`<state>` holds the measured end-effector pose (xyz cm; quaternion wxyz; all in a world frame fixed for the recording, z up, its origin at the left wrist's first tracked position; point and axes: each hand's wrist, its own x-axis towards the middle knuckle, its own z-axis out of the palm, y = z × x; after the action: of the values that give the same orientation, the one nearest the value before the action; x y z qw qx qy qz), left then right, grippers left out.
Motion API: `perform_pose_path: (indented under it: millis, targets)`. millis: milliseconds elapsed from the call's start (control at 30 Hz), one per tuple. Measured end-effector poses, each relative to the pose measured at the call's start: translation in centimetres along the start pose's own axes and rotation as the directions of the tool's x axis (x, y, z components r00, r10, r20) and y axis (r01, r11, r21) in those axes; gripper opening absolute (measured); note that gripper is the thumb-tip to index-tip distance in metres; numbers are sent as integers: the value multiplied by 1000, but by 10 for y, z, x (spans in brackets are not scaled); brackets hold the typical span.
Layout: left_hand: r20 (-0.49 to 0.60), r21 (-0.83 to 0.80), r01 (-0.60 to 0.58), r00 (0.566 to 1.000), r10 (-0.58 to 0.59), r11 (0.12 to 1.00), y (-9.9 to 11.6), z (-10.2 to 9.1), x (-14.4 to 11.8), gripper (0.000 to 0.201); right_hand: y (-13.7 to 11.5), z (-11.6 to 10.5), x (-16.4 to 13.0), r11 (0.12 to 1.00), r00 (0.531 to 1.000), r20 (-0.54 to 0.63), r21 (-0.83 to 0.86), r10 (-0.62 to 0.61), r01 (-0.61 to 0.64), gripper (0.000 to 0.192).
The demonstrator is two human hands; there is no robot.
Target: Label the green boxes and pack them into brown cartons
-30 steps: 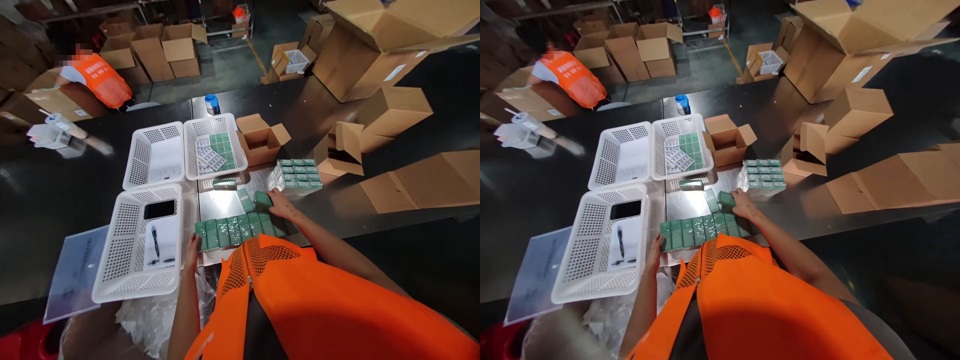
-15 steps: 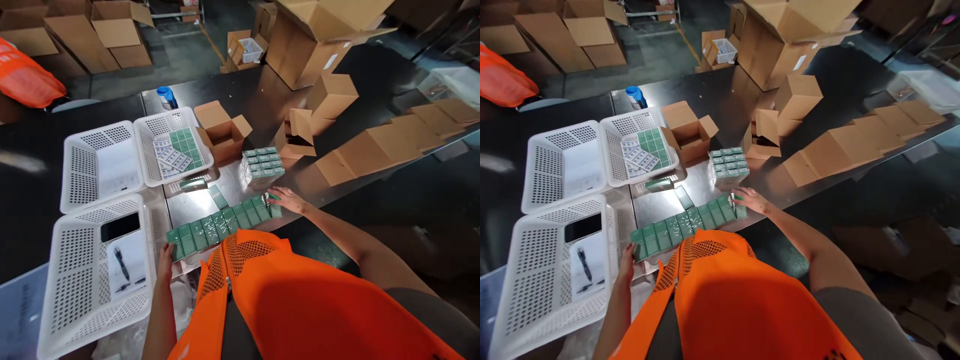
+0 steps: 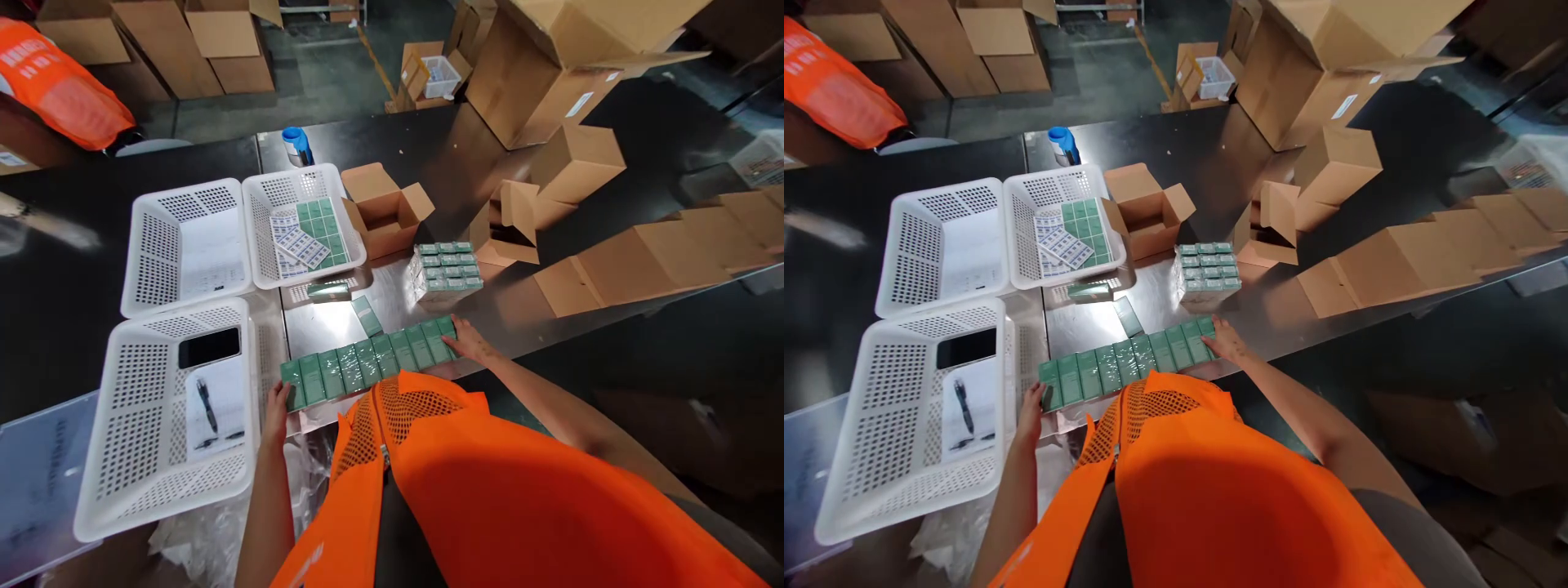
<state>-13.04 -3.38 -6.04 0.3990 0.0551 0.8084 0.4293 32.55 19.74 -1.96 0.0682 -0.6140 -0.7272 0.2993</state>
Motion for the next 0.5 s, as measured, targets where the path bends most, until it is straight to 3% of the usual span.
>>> perform_pose_path:
  millis: [133,267,367,500]
  targets:
    - [29,-39,66,997,-65,997,2,-1,0,36,-49,1,4,995,997,11,-67,-71,71,68]
    - [24,-68,74,997,-73,995,5,1,-1,32,-119,35,24,985,983,73,-20,-170,172,74]
    - [25,-83,69,997,-67,994,7,2,-4,31,-162,67,43,989,983,115,32,-144,141,88]
    - [39,-100,50,998,-46,994,9,2,-10,30,-190,92,72,989,989,136,145,-54,35,98]
